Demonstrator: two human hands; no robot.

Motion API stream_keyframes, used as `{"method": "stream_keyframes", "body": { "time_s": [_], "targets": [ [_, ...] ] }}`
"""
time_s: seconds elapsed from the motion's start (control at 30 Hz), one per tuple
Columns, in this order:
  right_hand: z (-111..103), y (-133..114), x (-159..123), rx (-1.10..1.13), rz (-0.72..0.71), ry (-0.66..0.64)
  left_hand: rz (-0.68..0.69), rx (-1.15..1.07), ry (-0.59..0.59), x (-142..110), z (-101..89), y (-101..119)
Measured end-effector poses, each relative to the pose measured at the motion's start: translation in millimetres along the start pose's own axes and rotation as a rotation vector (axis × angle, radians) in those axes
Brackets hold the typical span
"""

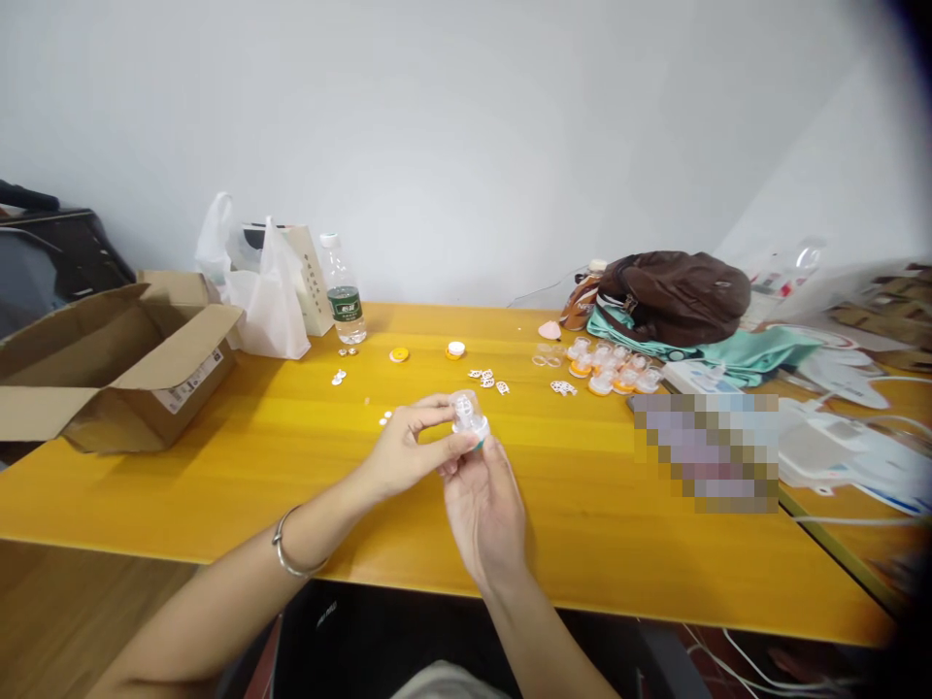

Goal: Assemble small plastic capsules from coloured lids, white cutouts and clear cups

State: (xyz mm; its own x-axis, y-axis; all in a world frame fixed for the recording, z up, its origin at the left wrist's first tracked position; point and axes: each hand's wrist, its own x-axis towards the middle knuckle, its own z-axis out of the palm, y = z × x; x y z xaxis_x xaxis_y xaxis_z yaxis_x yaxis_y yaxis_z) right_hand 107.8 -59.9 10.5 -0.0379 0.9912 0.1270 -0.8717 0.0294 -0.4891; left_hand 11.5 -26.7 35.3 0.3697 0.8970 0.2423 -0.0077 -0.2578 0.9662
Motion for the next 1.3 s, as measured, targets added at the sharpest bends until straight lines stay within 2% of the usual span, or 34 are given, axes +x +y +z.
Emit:
{"method": "stream_keyframes", "body": {
  "time_s": [0.1, 0.23, 0.43, 0.6, 0.8, 1.03, 1.3],
  "targets": [
    [-5.2, 2.4, -1.4, -0.042, -0.035, -0.008, 0.048, 0.076, 0.002, 0.7, -0.9, 0.7],
    [-11.2, 7.3, -3.1, -0.118, -0.062, 0.049, 0.104, 0.154, 0.019, 2.4, -2.9, -0.5],
    [-22.2, 16.0, -2.0, -0.305, -0.180, 0.135, 0.080, 0.174, -0.017, 3.7, -5.5, -1.8],
    [-24.5, 17.4, -2.5, -0.292, -0.209, 0.123, 0.095, 0.189, -0.023, 2.9, -5.2, -0.8],
    [-14.2, 7.9, -6.9, -0.162, -0.081, 0.087, 0.079, 0.153, -0.116, 2.7, -10.1, 3.4],
    [-14.2, -4.6, 0.8, 0.006, 0.161, -0.011, 0.031, 0.041, -0.251, 8.7, -22.3, -1.7],
    [-22.5, -16.4, 8.1, -0.001, 0.308, 0.016, 0.014, 0.005, -0.272, 11.0, -24.9, -9.4]
  ]
}}
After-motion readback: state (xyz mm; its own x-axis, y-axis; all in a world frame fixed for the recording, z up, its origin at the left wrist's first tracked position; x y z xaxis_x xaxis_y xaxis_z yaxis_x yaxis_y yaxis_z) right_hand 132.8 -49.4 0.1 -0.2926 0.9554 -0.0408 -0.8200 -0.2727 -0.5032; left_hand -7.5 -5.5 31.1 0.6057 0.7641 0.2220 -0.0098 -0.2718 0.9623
